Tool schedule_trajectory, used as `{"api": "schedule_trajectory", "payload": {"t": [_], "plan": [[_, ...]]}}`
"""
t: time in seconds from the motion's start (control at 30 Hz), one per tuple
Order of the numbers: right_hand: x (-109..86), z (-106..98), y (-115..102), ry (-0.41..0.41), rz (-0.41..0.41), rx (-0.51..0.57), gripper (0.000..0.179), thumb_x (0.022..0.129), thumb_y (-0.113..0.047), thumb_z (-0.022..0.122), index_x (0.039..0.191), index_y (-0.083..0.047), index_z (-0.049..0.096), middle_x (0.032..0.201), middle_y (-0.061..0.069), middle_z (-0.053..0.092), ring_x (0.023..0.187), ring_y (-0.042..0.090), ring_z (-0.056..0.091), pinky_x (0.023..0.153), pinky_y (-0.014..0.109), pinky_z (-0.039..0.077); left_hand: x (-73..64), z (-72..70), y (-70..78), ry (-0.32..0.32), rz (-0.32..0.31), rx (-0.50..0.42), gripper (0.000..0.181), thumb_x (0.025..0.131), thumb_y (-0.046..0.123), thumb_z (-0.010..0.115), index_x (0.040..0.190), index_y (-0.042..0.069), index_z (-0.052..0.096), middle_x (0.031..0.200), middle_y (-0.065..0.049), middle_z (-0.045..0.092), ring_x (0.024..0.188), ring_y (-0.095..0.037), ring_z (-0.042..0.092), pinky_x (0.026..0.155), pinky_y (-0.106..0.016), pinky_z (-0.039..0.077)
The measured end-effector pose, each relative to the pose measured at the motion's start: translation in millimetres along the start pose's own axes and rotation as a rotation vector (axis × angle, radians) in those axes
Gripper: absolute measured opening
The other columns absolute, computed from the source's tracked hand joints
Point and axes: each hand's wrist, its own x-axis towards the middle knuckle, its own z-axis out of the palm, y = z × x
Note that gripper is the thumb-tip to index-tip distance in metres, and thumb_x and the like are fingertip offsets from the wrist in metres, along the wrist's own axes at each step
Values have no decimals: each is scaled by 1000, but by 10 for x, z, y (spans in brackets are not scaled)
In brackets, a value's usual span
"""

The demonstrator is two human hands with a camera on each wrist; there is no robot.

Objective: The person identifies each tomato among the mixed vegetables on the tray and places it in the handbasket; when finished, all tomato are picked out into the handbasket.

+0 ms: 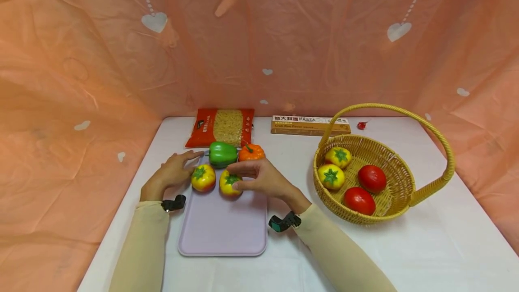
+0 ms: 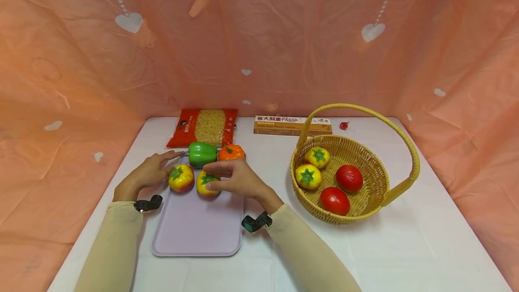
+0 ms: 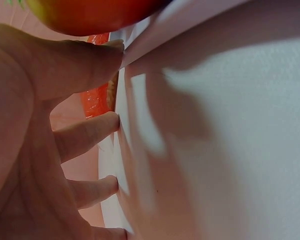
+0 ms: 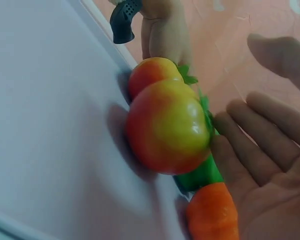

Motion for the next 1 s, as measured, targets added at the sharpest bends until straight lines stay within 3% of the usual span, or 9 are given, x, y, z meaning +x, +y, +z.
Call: {"api": "schedule_trajectory", "payload": {"t": [0.27, 0.6, 0.83, 1.0], "plan": [[8, 83, 53, 124, -20, -32, 53, 93, -3, 85, 142, 8, 68, 143, 21, 72, 137, 36, 69, 117, 42, 55, -9, 1, 2, 19, 26, 16, 58, 107, 18, 60, 164, 15, 52, 166, -31, 46, 153, -76, 20, 109, -99, 13], [70, 195, 127, 79, 21, -70, 61, 91, -6, 88, 146, 7, 65, 149, 24, 67, 140, 37, 67, 117, 35, 54, -8, 12, -1, 25, 32, 15, 57, 106, 18, 60, 163, 16, 54, 165, -33, 47, 152, -77, 21, 109, -99, 14], [21, 207, 157, 135, 24, -269, 61, 86, -15, 94, 142, -3, 72, 139, 10, 76, 132, 26, 71, 120, 39, 52, -12, 7, 11, 21, 27, 12, 58, 106, 19, 61, 163, 16, 53, 165, -32, 47, 153, -76, 20, 109, -99, 13], [9, 216, 194, 109, 22, -316, 59, 85, -19, 96, 140, -11, 75, 136, 4, 78, 129, 20, 69, 121, 39, 49, -21, 0, 4, 32, 45, 22, 58, 106, 18, 61, 163, 14, 53, 164, -32, 48, 151, -77, 22, 108, -100, 14]]}}
